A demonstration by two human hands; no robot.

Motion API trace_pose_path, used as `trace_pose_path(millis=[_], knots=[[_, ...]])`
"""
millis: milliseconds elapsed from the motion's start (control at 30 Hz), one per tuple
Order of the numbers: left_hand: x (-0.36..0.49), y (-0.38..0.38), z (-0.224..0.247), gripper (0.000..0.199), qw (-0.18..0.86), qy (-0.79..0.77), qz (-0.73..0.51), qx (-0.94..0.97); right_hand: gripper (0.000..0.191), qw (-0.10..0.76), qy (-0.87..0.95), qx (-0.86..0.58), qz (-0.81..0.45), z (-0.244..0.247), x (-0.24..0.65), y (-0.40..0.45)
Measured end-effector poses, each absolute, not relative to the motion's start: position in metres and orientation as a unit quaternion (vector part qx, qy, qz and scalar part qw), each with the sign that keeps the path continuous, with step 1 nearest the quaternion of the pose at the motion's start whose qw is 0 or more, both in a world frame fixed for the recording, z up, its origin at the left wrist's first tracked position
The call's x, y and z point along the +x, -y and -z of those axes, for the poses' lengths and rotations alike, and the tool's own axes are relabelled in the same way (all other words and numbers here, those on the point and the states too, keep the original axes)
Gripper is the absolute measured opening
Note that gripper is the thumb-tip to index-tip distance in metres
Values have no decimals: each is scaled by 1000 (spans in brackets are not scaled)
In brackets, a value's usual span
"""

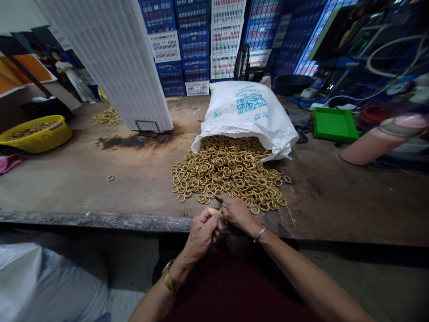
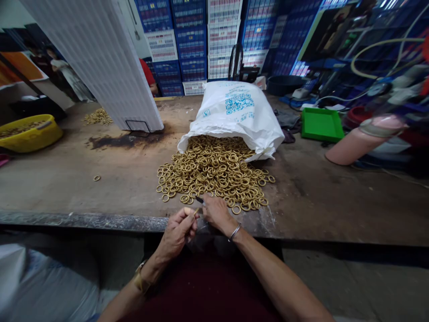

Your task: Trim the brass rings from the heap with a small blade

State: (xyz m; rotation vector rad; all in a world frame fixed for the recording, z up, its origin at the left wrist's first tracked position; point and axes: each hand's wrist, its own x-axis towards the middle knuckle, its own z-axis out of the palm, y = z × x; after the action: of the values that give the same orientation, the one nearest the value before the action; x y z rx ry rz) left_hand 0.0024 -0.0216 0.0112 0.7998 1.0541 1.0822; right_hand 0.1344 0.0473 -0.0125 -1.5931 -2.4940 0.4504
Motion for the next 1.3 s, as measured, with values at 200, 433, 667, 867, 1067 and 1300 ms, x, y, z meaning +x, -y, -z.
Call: trace_pose_path(millis=[200, 433, 667, 867, 1067, 1300], knots=[[-5, 17, 1, 29, 730, -392, -523, 200, 26, 103, 791, -594, -103, 17, 127, -57], [-11, 15, 8, 19, 743, -364, -539, 157, 25, 62, 794, -600, -80, 12, 119, -64], [-17, 11, 10, 17, 785, -317, -524, 96, 12, 214, 773, -550, -231, 17, 128, -63], [-7, 9, 10, 24, 706, -419, -552, 144, 8, 336, 649, -488, -476, 6, 125, -45], [-2, 9, 9, 29, 681, -433, -547, 223, 16, 333, 571, -468, -587, 3, 120, -36], [-2, 10, 9, 34, 581, -548, -497, 339, 22, 302, 628, -484, -529, 7, 121, -41]])
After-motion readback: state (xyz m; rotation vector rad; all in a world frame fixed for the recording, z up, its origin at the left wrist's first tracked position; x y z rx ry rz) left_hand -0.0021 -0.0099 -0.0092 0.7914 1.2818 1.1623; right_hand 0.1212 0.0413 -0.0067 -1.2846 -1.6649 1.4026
